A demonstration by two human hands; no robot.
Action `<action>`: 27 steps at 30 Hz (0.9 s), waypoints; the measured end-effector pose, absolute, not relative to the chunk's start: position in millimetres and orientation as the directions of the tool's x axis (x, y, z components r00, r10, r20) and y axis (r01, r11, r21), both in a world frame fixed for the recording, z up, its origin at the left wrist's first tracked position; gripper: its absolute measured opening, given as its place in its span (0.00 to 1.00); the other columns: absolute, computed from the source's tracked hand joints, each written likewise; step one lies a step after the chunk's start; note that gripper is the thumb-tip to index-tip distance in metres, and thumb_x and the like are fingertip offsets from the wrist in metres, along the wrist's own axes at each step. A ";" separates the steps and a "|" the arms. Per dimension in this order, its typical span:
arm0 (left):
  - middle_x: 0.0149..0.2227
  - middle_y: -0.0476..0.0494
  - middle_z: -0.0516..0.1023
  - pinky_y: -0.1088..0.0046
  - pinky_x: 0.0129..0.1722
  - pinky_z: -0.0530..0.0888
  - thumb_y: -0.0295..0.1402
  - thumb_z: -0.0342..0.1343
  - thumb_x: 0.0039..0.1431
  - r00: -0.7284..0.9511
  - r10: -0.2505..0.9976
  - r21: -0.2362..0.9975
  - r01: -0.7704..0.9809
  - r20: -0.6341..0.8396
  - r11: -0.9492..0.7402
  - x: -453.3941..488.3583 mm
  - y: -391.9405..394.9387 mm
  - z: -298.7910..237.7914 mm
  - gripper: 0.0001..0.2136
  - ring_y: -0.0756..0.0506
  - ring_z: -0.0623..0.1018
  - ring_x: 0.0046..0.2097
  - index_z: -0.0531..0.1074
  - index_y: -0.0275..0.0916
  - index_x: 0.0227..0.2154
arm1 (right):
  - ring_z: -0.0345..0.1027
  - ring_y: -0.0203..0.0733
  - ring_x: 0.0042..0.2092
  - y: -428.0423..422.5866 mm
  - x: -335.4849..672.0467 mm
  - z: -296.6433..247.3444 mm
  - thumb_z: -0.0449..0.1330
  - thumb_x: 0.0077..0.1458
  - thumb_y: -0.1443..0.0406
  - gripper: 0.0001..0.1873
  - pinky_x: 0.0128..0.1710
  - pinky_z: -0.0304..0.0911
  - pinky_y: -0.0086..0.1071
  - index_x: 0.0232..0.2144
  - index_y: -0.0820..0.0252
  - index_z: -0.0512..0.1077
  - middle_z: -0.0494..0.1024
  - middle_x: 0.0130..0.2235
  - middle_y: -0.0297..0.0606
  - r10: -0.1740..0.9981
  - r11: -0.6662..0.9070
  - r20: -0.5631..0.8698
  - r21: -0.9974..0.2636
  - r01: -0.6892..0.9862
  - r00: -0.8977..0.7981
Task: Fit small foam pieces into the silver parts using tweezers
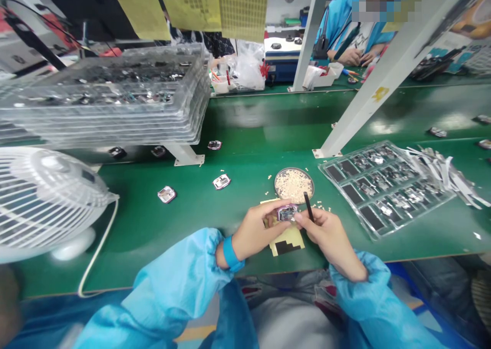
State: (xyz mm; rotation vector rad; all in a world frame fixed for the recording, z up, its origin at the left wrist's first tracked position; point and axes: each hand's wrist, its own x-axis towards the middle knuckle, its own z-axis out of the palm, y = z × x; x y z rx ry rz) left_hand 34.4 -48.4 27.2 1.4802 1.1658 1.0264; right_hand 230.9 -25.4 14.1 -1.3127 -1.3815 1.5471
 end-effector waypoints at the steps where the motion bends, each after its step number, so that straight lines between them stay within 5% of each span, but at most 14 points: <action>1: 0.53 0.42 0.77 0.65 0.58 0.71 0.31 0.62 0.59 0.193 0.978 0.973 0.199 0.075 -0.114 34.0 -48.3 27.3 0.20 0.41 0.76 0.55 0.73 0.38 0.54 | 0.50 0.31 0.20 -25.1 230.9 13.8 0.67 0.50 0.47 0.23 0.20 0.45 0.27 0.26 0.62 0.74 0.61 0.16 0.28 0.931 -0.215 -0.242 -0.968 0.125 -0.272; 10: 0.54 0.43 0.76 0.64 0.58 0.70 0.33 0.63 0.60 0.201 0.976 0.950 0.280 0.082 -0.138 33.4 -49.5 29.4 0.21 0.41 0.75 0.55 0.73 0.40 0.56 | 0.43 0.27 0.19 -25.2 229.2 7.5 0.67 0.52 0.49 0.21 0.19 0.40 0.26 0.26 0.62 0.72 0.58 0.17 0.26 0.918 -0.266 -0.258 -0.964 0.017 -0.299; 16: 0.52 0.43 0.78 0.68 0.50 0.75 0.33 0.61 0.61 0.182 0.976 0.938 0.302 0.120 -0.172 33.4 -50.1 32.1 0.19 0.42 0.78 0.49 0.74 0.39 0.55 | 0.48 0.29 0.21 -28.1 227.1 5.7 0.66 0.54 0.49 0.21 0.20 0.45 0.26 0.27 0.62 0.71 0.62 0.19 0.28 0.944 -0.204 -0.217 -0.976 0.080 -0.247; 23: 0.49 0.38 0.79 0.66 0.49 0.77 0.32 0.67 0.53 0.185 0.973 0.962 -0.212 -0.136 0.174 38.8 -49.1 26.0 0.23 0.41 0.80 0.47 0.75 0.34 0.53 | 0.69 0.37 0.36 -31.0 216.5 6.6 0.68 0.53 0.56 0.18 0.32 0.65 0.27 0.40 0.58 0.69 0.74 0.37 0.36 0.984 -0.029 -0.036 -0.999 0.046 -0.176; 27: 0.50 0.36 0.77 0.65 0.49 0.78 0.31 0.66 0.55 0.201 0.974 0.943 -0.292 -0.100 0.157 42.3 -49.3 25.3 0.18 0.40 0.79 0.48 0.78 0.35 0.49 | 0.72 0.39 0.38 -31.2 210.4 6.9 0.69 0.52 0.56 0.18 0.37 0.69 0.30 0.41 0.58 0.71 0.77 0.38 0.37 0.972 -0.078 -0.068 -0.996 -0.036 -0.225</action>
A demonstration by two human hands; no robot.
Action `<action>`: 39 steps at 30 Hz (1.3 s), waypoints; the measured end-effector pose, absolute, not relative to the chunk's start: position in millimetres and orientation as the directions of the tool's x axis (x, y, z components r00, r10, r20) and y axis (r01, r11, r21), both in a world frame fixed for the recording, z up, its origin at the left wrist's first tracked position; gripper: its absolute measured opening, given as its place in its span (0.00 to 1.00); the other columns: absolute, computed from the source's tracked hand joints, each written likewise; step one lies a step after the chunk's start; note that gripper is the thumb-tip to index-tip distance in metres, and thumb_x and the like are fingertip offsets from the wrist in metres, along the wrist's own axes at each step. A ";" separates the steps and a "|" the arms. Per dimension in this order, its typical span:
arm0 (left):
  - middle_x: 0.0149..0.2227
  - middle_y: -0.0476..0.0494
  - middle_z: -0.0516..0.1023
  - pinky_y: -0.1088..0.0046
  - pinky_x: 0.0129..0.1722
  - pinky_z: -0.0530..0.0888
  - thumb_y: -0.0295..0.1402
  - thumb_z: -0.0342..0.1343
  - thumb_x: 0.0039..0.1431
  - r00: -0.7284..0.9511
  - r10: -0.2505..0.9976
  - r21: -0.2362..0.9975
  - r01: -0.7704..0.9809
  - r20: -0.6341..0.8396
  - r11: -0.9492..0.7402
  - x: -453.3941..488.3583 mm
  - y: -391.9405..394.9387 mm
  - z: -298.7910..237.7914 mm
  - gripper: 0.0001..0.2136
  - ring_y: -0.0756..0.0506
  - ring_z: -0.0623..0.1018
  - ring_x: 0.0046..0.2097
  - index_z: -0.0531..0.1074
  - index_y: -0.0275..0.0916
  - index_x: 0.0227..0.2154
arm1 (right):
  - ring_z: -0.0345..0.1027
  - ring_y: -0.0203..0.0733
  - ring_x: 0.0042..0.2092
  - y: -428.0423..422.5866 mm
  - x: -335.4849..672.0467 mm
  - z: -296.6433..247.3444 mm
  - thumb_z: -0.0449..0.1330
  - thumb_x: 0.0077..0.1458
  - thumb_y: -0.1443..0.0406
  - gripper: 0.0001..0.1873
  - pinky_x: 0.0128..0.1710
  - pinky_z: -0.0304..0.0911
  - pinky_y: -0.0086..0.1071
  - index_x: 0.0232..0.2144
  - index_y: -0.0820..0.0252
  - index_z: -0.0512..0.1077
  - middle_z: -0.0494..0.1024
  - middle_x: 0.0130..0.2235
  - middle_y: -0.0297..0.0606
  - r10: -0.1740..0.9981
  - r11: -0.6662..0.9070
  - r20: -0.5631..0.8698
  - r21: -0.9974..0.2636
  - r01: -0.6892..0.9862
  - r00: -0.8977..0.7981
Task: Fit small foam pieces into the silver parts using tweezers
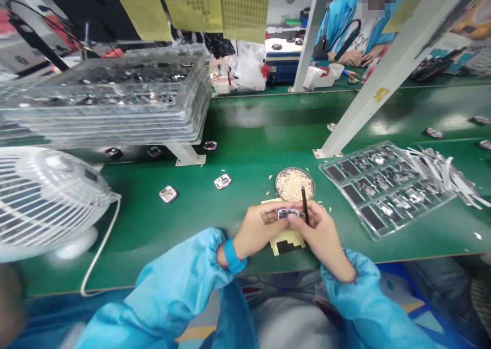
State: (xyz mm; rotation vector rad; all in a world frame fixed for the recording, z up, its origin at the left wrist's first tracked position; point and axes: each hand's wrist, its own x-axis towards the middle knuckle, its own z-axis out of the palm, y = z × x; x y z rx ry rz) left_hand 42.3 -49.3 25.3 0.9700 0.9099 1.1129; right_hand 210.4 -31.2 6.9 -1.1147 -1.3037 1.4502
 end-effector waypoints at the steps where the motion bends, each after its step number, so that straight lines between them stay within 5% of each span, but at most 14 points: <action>1: 0.49 0.36 0.76 0.66 0.48 0.78 0.31 0.65 0.56 0.193 0.979 0.953 -0.278 -0.066 0.118 43.1 -49.8 25.5 0.17 0.41 0.78 0.49 0.78 0.36 0.48 | 0.73 0.39 0.37 -30.8 209.5 7.3 0.70 0.52 0.56 0.19 0.37 0.69 0.30 0.41 0.59 0.72 0.78 0.37 0.38 0.966 -0.097 -0.083 -0.994 -0.046 -0.243; 5: 0.47 0.38 0.72 0.68 0.46 0.77 0.31 0.61 0.59 0.166 0.985 0.986 -0.165 0.046 -0.018 43.9 -52.1 24.4 0.14 0.42 0.77 0.48 0.78 0.38 0.49 | 0.72 0.40 0.34 -28.8 208.2 7.5 0.70 0.51 0.54 0.18 0.34 0.67 0.30 0.37 0.62 0.75 0.79 0.34 0.39 0.959 -0.128 -0.119 -0.992 -0.018 -0.257; 12: 0.47 0.45 0.78 0.69 0.51 0.72 0.26 0.57 0.62 0.112 0.981 0.939 0.291 0.159 -0.186 41.5 -55.4 29.3 0.13 0.45 0.76 0.49 0.78 0.41 0.48 | 0.66 0.37 0.31 -27.8 203.3 3.3 0.70 0.50 0.54 0.17 0.31 0.62 0.29 0.30 0.62 0.71 0.75 0.30 0.36 0.982 -0.053 -0.062 -0.997 0.052 -0.179; 22: 0.38 0.43 0.80 0.73 0.33 0.70 0.30 0.58 0.59 0.026 1.000 0.981 0.196 0.001 -0.006 43.6 -53.9 25.9 0.11 0.47 0.75 0.35 0.80 0.36 0.44 | 0.68 0.38 0.30 -22.7 203.9 1.8 0.67 0.53 0.53 0.17 0.29 0.61 0.29 0.33 0.62 0.75 0.76 0.30 0.36 0.981 -0.043 -0.072 -0.987 0.156 -0.181; 27: 0.39 0.43 0.78 0.75 0.32 0.69 0.29 0.58 0.59 0.025 0.999 0.976 0.217 0.028 -0.033 42.5 -52.7 24.3 0.12 0.49 0.73 0.33 0.79 0.36 0.44 | 0.70 0.39 0.35 -10.5 220.4 13.3 0.62 0.60 0.56 0.12 0.36 0.64 0.30 0.36 0.59 0.77 0.78 0.35 0.37 0.988 0.148 0.134 -0.960 0.238 -0.075; 32: 0.36 0.45 0.76 0.76 0.32 0.68 0.28 0.57 0.60 0.057 0.987 0.927 0.338 0.150 -0.161 39.6 -52.5 24.1 0.12 0.51 0.70 0.32 0.79 0.38 0.46 | 0.70 0.39 0.38 -6.0 225.7 30.1 0.63 0.60 0.64 0.04 0.38 0.65 0.31 0.36 0.58 0.78 0.76 0.36 0.36 0.851 0.455 0.327 -0.850 0.265 -0.410; 39: 0.35 0.46 0.75 0.76 0.32 0.68 0.27 0.57 0.60 0.067 0.984 0.911 0.372 0.164 -0.178 38.4 -49.2 19.2 0.12 0.51 0.70 0.31 0.78 0.38 0.46 | 0.69 0.39 0.38 -5.9 227.6 24.5 0.62 0.61 0.65 0.05 0.37 0.65 0.32 0.41 0.57 0.76 0.74 0.36 0.37 0.770 0.583 0.399 -0.757 0.295 -0.498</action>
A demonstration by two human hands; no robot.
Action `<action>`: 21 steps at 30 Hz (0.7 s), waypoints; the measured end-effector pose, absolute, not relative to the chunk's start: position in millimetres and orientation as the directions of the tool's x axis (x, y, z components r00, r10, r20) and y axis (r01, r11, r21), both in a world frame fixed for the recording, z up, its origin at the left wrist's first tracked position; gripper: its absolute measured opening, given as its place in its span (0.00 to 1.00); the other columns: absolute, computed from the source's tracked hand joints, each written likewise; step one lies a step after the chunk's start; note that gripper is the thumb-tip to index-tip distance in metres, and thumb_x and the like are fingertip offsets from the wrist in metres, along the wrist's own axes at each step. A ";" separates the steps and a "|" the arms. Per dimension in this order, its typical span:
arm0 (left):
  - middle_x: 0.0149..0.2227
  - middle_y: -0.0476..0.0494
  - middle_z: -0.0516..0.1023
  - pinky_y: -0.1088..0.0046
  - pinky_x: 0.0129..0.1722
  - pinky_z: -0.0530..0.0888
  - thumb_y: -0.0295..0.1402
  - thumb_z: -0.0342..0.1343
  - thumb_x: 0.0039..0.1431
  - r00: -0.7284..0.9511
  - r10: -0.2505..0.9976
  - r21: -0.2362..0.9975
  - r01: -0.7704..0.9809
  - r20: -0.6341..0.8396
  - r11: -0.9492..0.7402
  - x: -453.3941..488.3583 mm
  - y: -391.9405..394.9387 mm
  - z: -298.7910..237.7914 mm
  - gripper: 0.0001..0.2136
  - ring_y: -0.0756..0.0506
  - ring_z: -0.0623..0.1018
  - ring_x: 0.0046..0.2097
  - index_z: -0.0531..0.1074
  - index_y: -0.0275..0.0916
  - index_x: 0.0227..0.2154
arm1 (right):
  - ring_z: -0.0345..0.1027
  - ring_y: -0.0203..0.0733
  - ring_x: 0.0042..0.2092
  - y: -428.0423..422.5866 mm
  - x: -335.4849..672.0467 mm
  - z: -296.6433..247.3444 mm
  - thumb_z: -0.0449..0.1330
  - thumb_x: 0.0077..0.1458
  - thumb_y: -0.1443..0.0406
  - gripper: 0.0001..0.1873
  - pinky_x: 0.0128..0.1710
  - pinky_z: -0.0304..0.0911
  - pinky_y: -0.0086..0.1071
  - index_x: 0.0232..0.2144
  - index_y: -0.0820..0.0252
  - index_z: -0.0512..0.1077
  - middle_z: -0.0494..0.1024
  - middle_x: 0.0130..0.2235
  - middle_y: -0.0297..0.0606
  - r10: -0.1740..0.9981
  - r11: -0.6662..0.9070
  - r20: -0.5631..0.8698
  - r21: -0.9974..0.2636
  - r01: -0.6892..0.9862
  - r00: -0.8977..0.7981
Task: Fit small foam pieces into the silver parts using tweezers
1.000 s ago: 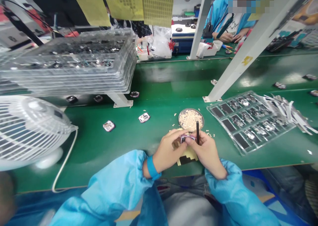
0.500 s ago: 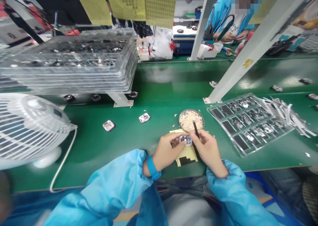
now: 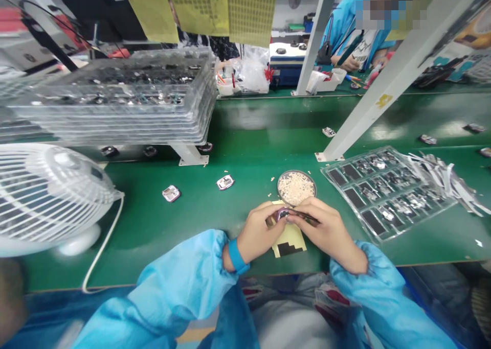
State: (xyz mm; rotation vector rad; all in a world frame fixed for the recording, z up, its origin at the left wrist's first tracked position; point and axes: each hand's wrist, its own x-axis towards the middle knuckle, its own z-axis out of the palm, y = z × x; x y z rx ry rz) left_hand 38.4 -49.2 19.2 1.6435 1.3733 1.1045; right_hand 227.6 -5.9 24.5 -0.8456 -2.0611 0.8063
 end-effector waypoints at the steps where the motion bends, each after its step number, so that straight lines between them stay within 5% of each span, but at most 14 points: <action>1: 0.35 0.46 0.75 0.76 0.33 0.69 0.27 0.57 0.60 0.063 0.984 0.908 0.378 0.167 -0.178 38.4 -49.2 18.6 0.12 0.51 0.71 0.32 0.78 0.38 0.46 | 0.69 0.39 0.38 -5.3 228.0 23.9 0.61 0.62 0.65 0.05 0.37 0.65 0.32 0.41 0.57 0.76 0.74 0.36 0.38 0.760 0.591 0.395 -0.750 0.297 -0.515; 8: 0.39 0.46 0.78 0.73 0.41 0.72 0.29 0.56 0.61 0.124 0.979 0.853 0.481 0.163 -0.203 34.4 -35.5 23.0 0.13 0.48 0.76 0.39 0.75 0.40 0.49 | 0.68 0.42 0.39 13.3 230.3 24.1 0.56 0.66 0.61 0.07 0.39 0.64 0.34 0.39 0.56 0.72 0.73 0.37 0.39 0.732 0.567 0.268 -0.749 0.343 -0.626; 15: 0.38 0.45 0.79 0.71 0.43 0.72 0.32 0.55 0.63 -0.047 0.994 0.567 0.823 0.102 -0.020 -18.8 91.6 46.5 0.12 0.45 0.78 0.41 0.72 0.40 0.48 | 0.68 0.44 0.39 42.4 242.4 15.7 0.55 0.65 0.58 0.12 0.40 0.63 0.36 0.40 0.58 0.74 0.73 0.37 0.40 0.844 0.531 0.392 -0.707 0.468 -0.366; 21: 0.60 0.27 0.64 0.51 0.59 0.60 0.35 0.56 0.63 -0.172 0.971 0.419 0.904 0.166 0.088 -31.9 140.2 45.8 0.23 0.30 0.62 0.62 0.66 0.34 0.60 | 0.68 0.43 0.39 7.4 269.0 17.3 0.58 0.64 0.60 0.09 0.39 0.62 0.35 0.33 0.57 0.73 0.73 0.38 0.40 0.890 0.456 0.416 -0.794 0.402 -0.187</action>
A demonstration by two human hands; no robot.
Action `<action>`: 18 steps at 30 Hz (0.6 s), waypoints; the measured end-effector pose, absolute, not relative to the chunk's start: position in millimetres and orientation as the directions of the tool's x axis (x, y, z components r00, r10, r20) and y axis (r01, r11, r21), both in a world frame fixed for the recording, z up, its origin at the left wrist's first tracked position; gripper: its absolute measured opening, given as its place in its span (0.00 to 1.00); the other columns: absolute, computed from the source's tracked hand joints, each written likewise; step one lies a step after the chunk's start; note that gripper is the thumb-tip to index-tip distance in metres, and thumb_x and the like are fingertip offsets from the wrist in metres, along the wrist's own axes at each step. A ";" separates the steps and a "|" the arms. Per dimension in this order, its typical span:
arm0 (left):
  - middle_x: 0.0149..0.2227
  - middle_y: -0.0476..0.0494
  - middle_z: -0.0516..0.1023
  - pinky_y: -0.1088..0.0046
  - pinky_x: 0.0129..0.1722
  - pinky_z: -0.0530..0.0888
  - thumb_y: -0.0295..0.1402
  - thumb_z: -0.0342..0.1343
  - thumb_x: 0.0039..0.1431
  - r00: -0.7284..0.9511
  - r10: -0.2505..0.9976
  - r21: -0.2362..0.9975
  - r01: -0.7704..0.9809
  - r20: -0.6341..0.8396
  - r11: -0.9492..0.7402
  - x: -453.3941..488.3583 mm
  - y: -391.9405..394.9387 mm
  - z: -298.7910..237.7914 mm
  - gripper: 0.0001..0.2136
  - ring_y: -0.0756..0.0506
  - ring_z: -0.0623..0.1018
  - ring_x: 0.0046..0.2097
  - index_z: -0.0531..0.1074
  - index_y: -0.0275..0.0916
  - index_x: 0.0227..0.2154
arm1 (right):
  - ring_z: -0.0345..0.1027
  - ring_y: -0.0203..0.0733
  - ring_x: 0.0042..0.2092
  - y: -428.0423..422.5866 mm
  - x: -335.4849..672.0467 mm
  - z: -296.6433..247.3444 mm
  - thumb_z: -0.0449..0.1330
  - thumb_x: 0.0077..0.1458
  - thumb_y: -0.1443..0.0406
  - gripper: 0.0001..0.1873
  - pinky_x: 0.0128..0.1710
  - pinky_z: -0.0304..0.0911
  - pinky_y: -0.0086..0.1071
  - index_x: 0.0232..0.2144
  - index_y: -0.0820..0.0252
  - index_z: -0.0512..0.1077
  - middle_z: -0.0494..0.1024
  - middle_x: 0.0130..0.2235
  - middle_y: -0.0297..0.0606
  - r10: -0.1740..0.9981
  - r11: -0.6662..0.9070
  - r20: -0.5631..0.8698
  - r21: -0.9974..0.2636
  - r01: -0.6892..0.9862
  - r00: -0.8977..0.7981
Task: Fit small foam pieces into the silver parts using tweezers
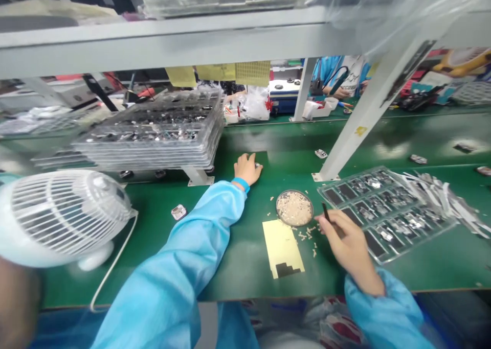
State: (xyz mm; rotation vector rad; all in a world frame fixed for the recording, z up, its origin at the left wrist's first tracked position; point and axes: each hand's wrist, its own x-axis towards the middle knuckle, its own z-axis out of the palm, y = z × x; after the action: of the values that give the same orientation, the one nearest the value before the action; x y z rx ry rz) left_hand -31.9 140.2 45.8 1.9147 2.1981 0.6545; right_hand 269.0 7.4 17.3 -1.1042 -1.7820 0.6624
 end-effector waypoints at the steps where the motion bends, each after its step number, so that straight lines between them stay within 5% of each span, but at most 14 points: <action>1: 0.61 0.29 0.63 0.52 0.60 0.59 0.37 0.55 0.63 -0.138 0.974 0.409 0.911 0.178 0.054 -23.6 139.5 44.4 0.24 0.31 0.61 0.63 0.65 0.35 0.60 | 0.68 0.43 0.39 -0.6 274.8 14.3 0.58 0.64 0.61 0.09 0.39 0.62 0.36 0.32 0.57 0.72 0.72 0.37 0.40 0.882 0.470 0.440 -0.780 0.414 -0.172; 5: 0.56 0.39 0.70 0.61 0.60 0.61 0.41 0.56 0.63 0.082 0.985 0.395 0.908 0.150 -0.136 33.4 155.4 41.6 0.20 0.38 0.66 0.59 0.71 0.42 0.55 | 0.61 0.39 0.28 -22.7 293.7 -6.2 0.60 0.62 0.63 0.14 0.30 0.57 0.34 0.24 0.57 0.66 0.67 0.27 0.35 0.872 0.475 0.463 -0.717 0.510 -0.161; 8: 0.56 0.38 0.70 0.61 0.58 0.63 0.41 0.57 0.61 0.167 0.981 0.408 0.892 0.101 -0.194 86.3 196.6 41.5 0.21 0.37 0.67 0.58 0.72 0.42 0.55 | 0.63 0.39 0.27 -27.2 298.9 -16.5 0.60 0.62 0.62 0.10 0.28 0.57 0.33 0.28 0.57 0.70 0.71 0.27 0.36 0.887 0.444 0.435 -0.715 0.541 -0.153; 15: 0.59 0.23 0.64 0.46 0.59 0.58 0.38 0.59 0.60 0.070 0.997 0.511 0.857 0.013 -0.067 167.1 271.6 39.6 0.21 0.28 0.61 0.62 0.71 0.30 0.51 | 0.70 0.41 0.29 -19.4 299.8 -17.6 0.57 0.65 0.59 0.10 0.30 0.63 0.33 0.36 0.58 0.74 0.76 0.30 0.37 0.955 0.292 0.286 -0.846 0.446 -0.082; 18: 0.57 0.26 0.68 0.50 0.60 0.59 0.34 0.60 0.60 0.086 0.996 0.606 0.793 -0.008 -0.064 167.6 269.5 42.2 0.15 0.31 0.64 0.62 0.74 0.31 0.47 | 0.71 0.40 0.29 -14.3 302.6 -19.6 0.57 0.64 0.57 0.11 0.28 0.65 0.32 0.39 0.58 0.74 0.77 0.30 0.38 0.984 0.178 0.164 -0.924 0.338 -0.071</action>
State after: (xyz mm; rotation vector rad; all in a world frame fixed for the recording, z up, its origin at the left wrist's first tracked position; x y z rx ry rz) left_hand 167.6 269.5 42.2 1.9102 1.7575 0.5852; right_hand 302.6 -14.3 -19.6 -1.3019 -1.5709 0.9204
